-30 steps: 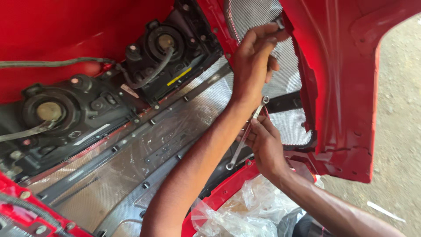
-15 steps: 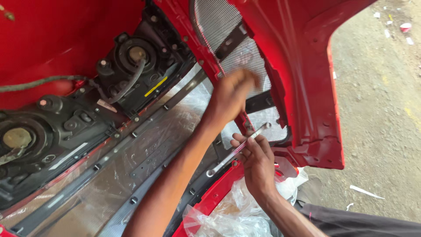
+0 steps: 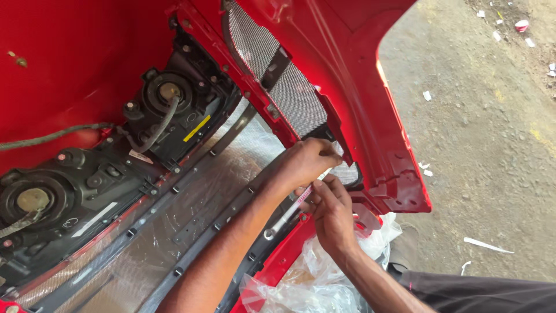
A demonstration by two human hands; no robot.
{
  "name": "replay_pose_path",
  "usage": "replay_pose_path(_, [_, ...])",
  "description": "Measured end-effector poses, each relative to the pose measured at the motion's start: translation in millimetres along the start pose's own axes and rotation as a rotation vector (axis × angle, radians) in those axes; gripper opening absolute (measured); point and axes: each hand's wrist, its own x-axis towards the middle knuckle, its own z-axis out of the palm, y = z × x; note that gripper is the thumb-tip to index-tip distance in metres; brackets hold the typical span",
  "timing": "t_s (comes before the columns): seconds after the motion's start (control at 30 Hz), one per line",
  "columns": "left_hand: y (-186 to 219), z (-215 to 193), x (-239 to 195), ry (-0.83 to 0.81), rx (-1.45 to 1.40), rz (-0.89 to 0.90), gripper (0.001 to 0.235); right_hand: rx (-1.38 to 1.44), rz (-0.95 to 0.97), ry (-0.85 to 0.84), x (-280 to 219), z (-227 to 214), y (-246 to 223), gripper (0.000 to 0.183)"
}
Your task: The person uses wrenches and a screwdriver to tighten bolts and secure components inside a red machinery housing, receiving tools from a nearby person and handling various small fasteners.
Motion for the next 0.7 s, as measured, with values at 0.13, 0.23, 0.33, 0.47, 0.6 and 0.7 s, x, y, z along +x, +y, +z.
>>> replay_pose_path(0.13, [-0.8, 4.3, 3.7, -0.009, 0.027, -0.007, 0.039, 0.037, -0.033, 0.011, 2.5, 3.0, 2.6, 0.024])
replay_pose_path(0.23, [1.4, 7.4, 8.8, 0.002, 0.095, -0.028, 0.04, 0.08, -0.025, 0.004, 1.9, 2.1, 4.8, 0.024])
replay_pose_path(0.33, [4.6, 10.0, 10.6, -0.028, 0.045, -0.18, 0.037, 0.086, -0.01, 0.019, 2.0, -2.2, 2.0, 0.025])
replay_pose_path(0.47, [-21.9, 21.0, 23.7, -0.114, -0.301, -0.169, 0.028, 0.074, -0.017, 0.022, 7.3, -8.3, -5.1, 0.025])
replay_pose_path(0.6, [-46.5, 29.7, 37.6, -0.04, -0.343, 0.099, 0.02, 0.052, -0.032, 0.03, 12.9, -6.2, -3.6, 0.02])
replay_pose_path(0.7, [-41.8, 22.6, 31.7, -0.076, -0.365, -0.049, 0.022, 0.007, -0.003, 0.059, 10.6, -6.3, -5.4, 0.021])
